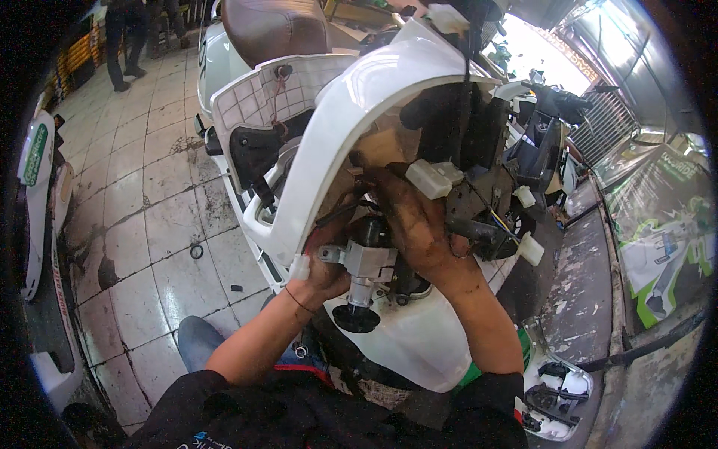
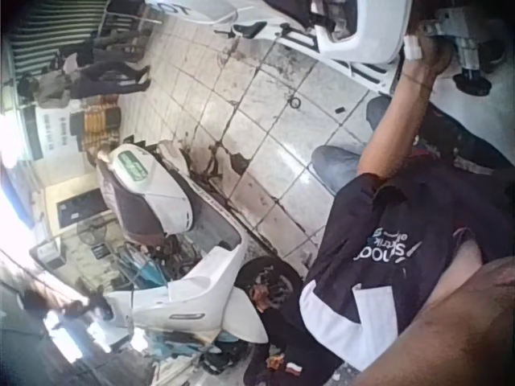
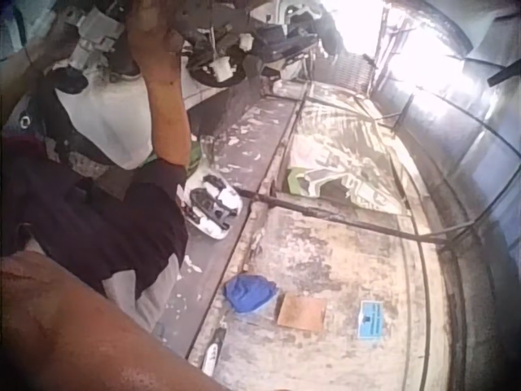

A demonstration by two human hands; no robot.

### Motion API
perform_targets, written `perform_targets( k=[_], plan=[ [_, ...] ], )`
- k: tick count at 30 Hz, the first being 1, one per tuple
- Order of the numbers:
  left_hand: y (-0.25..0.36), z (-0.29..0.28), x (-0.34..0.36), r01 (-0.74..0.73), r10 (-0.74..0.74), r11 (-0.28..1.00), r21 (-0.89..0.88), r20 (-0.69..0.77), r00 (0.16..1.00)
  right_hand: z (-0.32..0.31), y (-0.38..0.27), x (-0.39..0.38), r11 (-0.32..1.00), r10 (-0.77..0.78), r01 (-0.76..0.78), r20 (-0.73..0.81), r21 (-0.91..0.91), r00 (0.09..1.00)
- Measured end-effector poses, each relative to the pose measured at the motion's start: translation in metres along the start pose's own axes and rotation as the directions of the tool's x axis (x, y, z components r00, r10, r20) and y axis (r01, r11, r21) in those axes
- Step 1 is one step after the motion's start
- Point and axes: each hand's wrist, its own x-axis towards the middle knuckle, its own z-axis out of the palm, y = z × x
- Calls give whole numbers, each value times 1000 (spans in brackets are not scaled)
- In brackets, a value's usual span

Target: The person replaces the ignition switch on a white electric scooter by disconnecting wire harnesses, removing the old assembly with a screwdriver, and positioning a new switch component into the front frame.

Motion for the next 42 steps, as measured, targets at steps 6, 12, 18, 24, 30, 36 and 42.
perform_targets(
  k=[6, 12, 18, 24, 30, 36, 42],
  plan=[
    [3, -6, 2, -53, 50, 998, 43, 74, 996, -6, -2, 0, 993, 36, -42, 61, 110, 997],
    [-5, -20, 5, -139, 129, 968, 208, 61, 990, -13, -3, -12, 993, 104, -111, 140, 48, 985],
    [-2, -16, 3, -149, 98, 969, 195, 248, 964, -21, -10, -6, 989, 116, -91, 234, -117, 965],
    [-14, -42, 7, 47, -17, 984, -174, 175, 984, -11, -9, -5, 992, 127, -128, 237, -9, 963],
    [-5, -21, 3, 47, -27, 993, -108, 181, 983, -6, -3, -8, 981, 168, -131, 287, -143, 943],
    [-10, -21, -5, -93, 88, 987, 128, 51, 995, -3, 5, -8, 998, 55, -57, 308, -2, 950],
    [-6, -56, -16, -20, 17, 997, -74, -43, 999, 19, 9, -21, 987, -6, -26, 195, 161, 981]
  ],
)
